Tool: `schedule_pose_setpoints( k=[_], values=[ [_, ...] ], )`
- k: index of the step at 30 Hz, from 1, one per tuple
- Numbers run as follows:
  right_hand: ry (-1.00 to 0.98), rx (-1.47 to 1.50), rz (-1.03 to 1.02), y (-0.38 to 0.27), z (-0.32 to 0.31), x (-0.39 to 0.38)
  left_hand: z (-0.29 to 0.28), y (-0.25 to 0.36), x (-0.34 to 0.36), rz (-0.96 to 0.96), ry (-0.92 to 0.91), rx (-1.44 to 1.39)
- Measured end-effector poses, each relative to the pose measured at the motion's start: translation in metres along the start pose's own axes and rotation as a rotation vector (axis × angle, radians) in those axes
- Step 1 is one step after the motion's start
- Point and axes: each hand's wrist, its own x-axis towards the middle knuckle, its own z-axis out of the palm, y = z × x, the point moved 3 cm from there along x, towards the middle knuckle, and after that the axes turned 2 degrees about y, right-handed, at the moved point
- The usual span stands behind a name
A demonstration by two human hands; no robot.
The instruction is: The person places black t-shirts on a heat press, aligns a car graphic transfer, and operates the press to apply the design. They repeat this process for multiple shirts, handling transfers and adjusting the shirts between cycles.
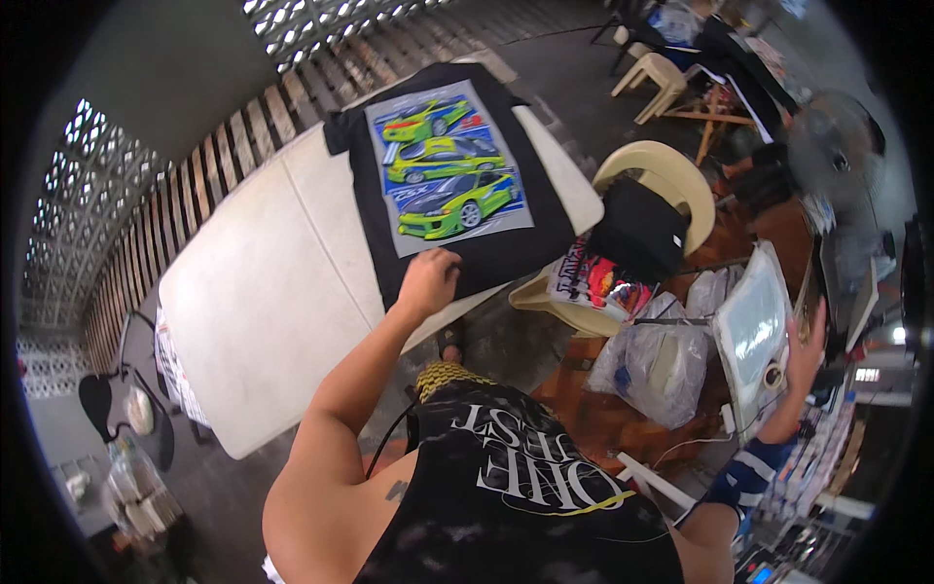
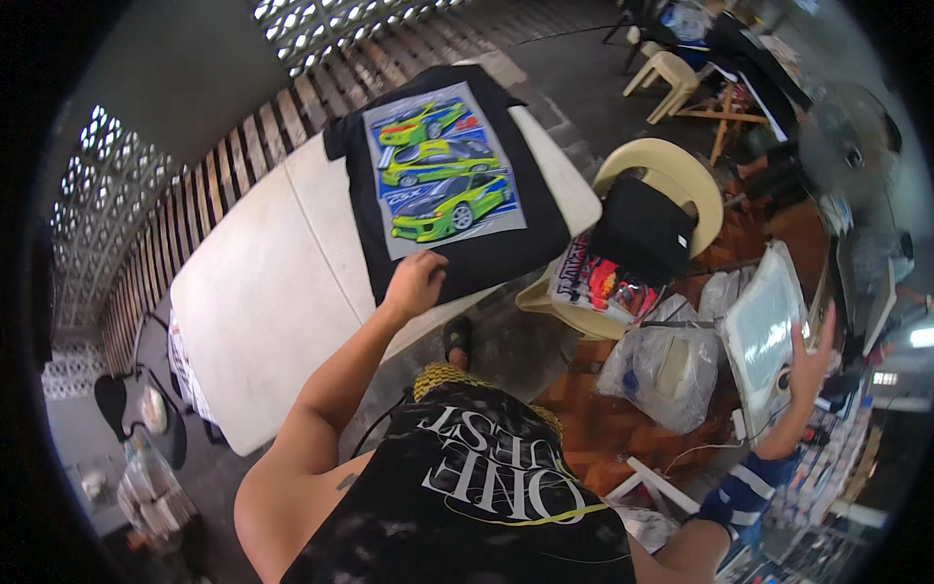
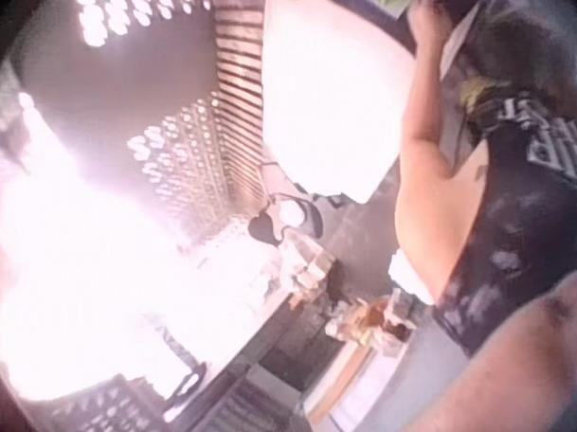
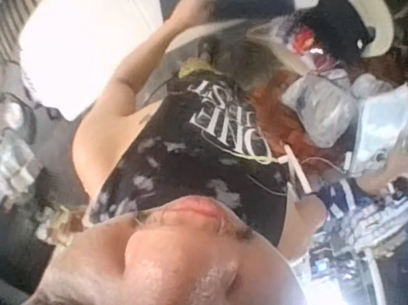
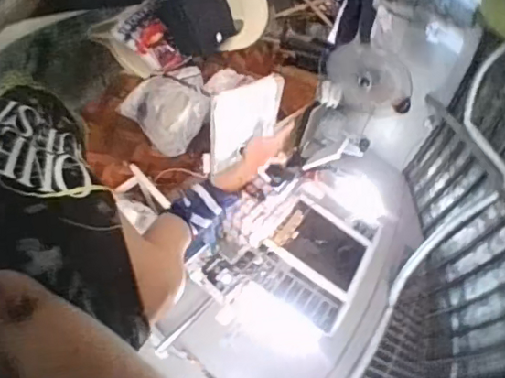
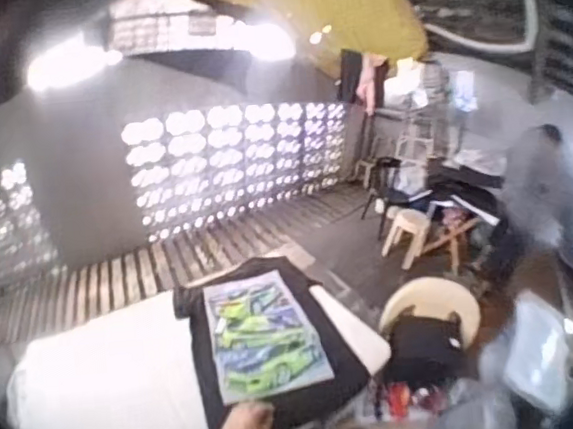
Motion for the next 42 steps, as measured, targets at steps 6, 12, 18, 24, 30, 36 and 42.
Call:
schedule_pose_setpoints(
  k=[6, 12, 18, 24, 30, 36, 42],
  values=[
    [-0.735, 0.12, -0.177, -0.27, 0.333, -0.04, -0.009, -0.082, -0.037, -0.232, 0.171, 0.358],
    [-0.621, 0.278, -1.092, -0.412, 0.48, -0.177, 0.006, -0.088, -0.068, -0.216, 0.252, 0.281],
    [-0.607, 0.214, -1.417, -0.442, 0.503, -0.189, 0.0, -0.089, -0.065, -0.262, 0.248, 0.228],
    [-0.883, 0.485, -0.808, -0.432, 0.532, -0.171, -0.002, -0.085, -0.065, -0.278, 0.265, 0.221],
    [-1.151, 0.532, 0.036, -0.413, 0.573, -0.148, 0.004, -0.085, -0.063, -0.28, 0.177, 0.355],
    [-1.142, 0.559, 0.04, -0.399, 0.605, -0.118, 0.009, -0.079, -0.068, -0.33, 0.106, 0.425],
    [-0.994, 0.52, 0.032, -0.382, 0.648, -0.039, 0.011, -0.065, -0.069, -0.372, 0.095, 0.447]
  ],
)
